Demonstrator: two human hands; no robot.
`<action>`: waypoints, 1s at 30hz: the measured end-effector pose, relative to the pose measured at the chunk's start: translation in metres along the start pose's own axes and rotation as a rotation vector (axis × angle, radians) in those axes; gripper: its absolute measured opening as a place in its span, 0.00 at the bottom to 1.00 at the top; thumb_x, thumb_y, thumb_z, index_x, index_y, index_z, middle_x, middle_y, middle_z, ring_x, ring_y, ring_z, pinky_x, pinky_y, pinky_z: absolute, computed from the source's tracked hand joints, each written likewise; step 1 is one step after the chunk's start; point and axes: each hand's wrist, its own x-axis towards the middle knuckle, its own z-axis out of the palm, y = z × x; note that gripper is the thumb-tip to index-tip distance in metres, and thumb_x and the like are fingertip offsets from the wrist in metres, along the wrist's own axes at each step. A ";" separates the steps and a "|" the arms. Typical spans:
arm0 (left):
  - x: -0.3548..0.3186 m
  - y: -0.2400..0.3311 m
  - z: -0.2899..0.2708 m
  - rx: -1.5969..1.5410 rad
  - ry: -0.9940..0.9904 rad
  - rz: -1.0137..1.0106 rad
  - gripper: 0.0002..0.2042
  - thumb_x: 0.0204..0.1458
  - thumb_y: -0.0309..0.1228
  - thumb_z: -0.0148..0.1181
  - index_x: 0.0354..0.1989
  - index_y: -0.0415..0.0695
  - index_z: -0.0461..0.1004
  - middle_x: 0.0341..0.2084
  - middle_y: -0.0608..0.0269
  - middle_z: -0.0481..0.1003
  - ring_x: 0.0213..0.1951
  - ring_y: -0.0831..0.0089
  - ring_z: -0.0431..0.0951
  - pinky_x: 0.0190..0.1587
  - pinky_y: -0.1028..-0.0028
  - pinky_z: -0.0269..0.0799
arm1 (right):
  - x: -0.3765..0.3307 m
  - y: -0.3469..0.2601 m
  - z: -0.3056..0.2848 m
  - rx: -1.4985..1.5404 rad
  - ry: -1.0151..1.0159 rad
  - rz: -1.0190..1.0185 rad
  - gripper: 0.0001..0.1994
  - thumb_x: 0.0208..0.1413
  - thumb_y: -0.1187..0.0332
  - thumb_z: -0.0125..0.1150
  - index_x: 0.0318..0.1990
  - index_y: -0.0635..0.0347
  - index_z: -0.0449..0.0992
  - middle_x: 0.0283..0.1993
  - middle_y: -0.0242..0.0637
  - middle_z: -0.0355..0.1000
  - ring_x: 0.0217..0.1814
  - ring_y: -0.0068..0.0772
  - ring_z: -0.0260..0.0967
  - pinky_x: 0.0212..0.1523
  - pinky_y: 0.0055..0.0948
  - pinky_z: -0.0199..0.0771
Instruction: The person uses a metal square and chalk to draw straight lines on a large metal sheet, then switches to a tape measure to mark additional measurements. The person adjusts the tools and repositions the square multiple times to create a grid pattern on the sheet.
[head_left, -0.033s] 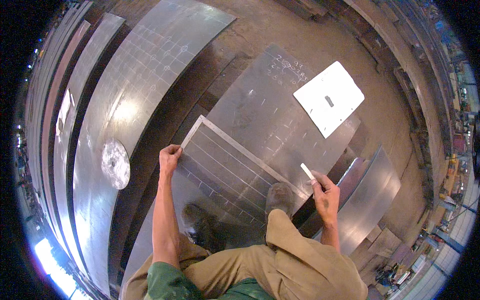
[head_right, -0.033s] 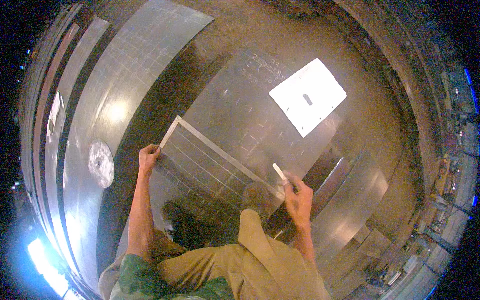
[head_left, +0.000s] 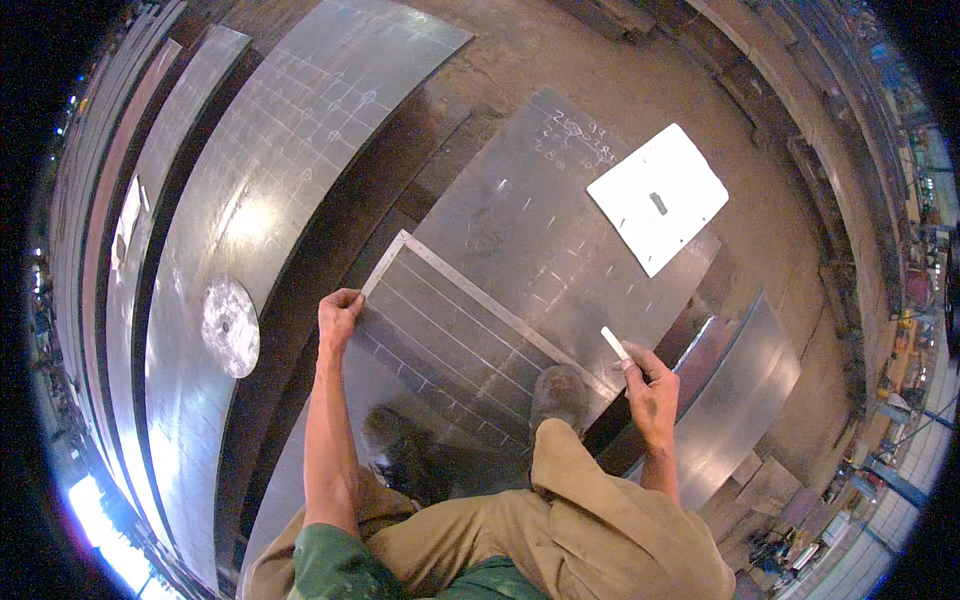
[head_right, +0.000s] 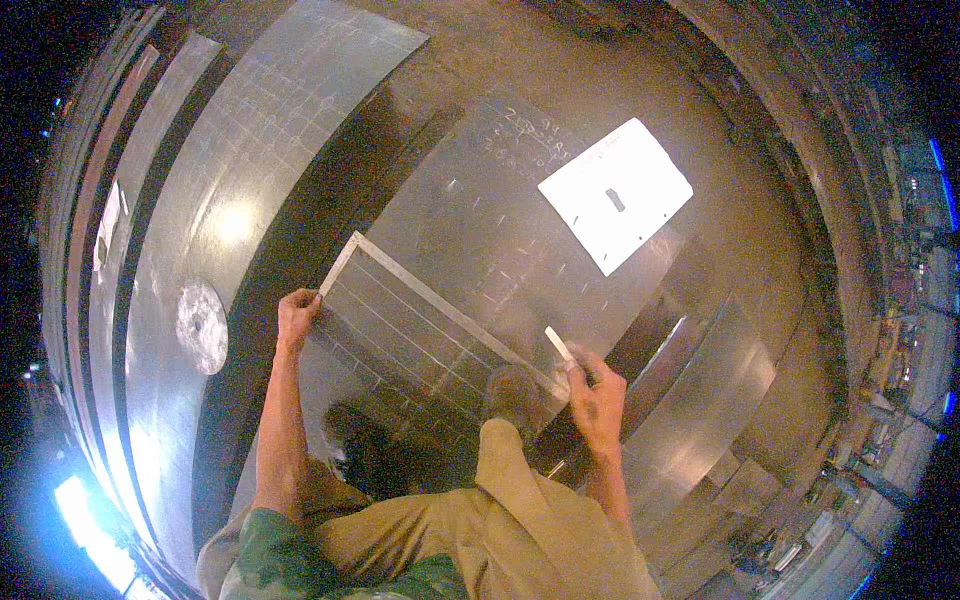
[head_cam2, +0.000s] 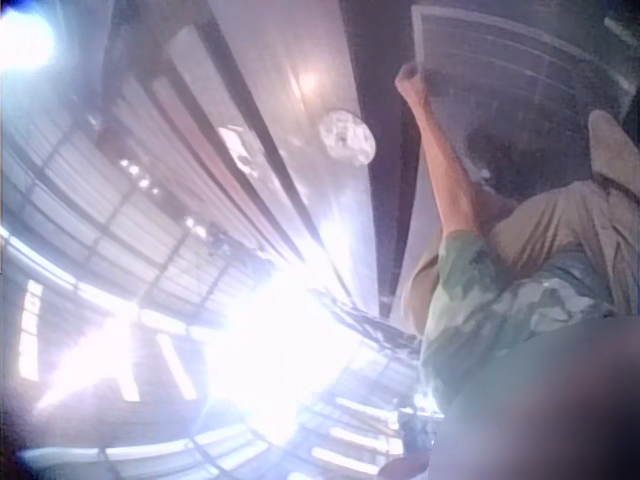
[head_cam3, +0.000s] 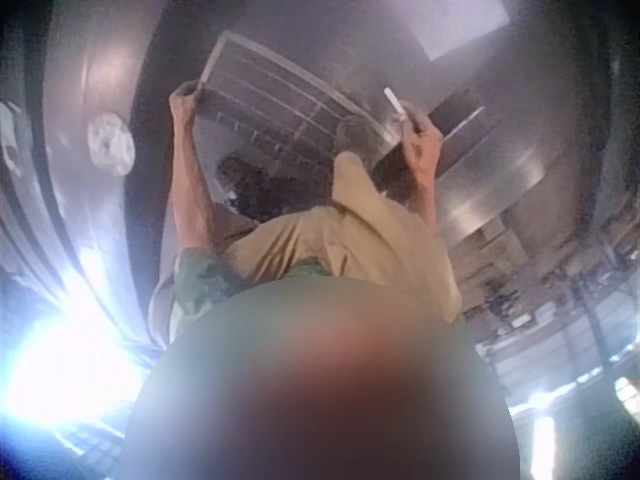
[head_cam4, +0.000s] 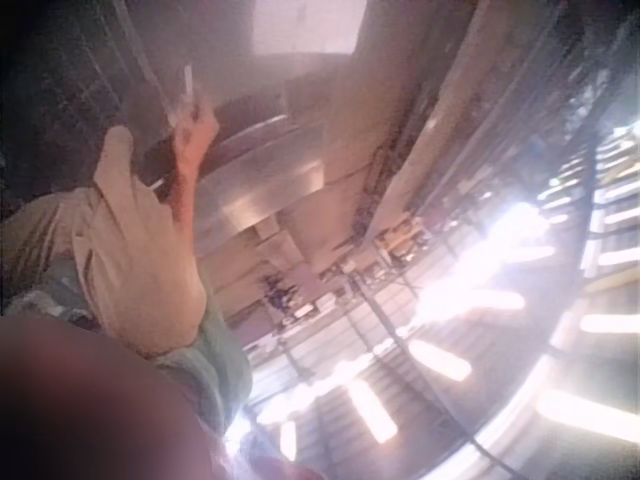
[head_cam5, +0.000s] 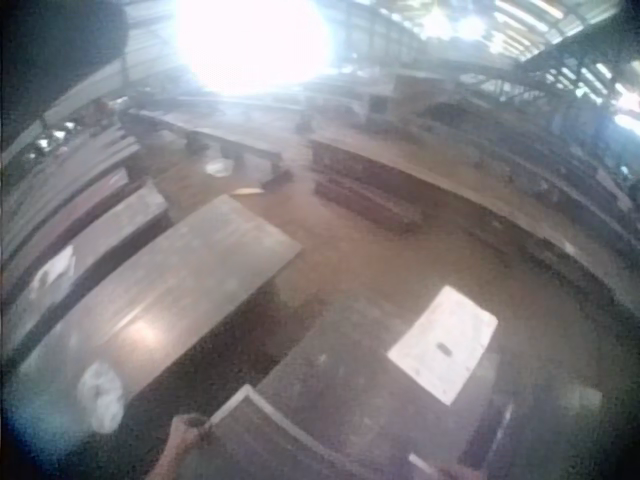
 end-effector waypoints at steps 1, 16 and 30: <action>-0.001 0.002 0.001 -0.006 -0.005 -0.020 0.09 0.52 0.28 0.67 0.39 0.36 0.82 0.30 0.63 0.82 0.34 0.76 0.79 0.41 0.74 0.73 | 0.000 -0.002 0.000 0.016 -0.001 0.010 0.13 0.61 0.71 0.58 0.52 0.61 0.80 0.34 0.31 0.81 0.24 0.16 0.62 0.27 0.21 0.65; -0.001 0.002 0.006 -0.020 0.012 0.051 0.07 0.53 0.25 0.65 0.39 0.36 0.81 0.28 0.68 0.79 0.31 0.80 0.75 0.37 0.76 0.70 | -0.002 -0.009 -0.002 0.024 -0.008 0.056 0.14 0.61 0.71 0.58 0.53 0.62 0.79 0.33 0.31 0.80 0.25 0.16 0.63 0.26 0.20 0.65; -0.002 0.001 0.002 0.017 0.042 0.089 0.08 0.52 0.25 0.65 0.38 0.36 0.82 0.28 0.65 0.81 0.33 0.78 0.77 0.39 0.75 0.71 | 0.000 -0.021 0.003 -0.001 -0.037 0.048 0.14 0.60 0.72 0.58 0.52 0.65 0.79 0.36 0.36 0.82 0.37 0.22 0.74 0.42 0.26 0.73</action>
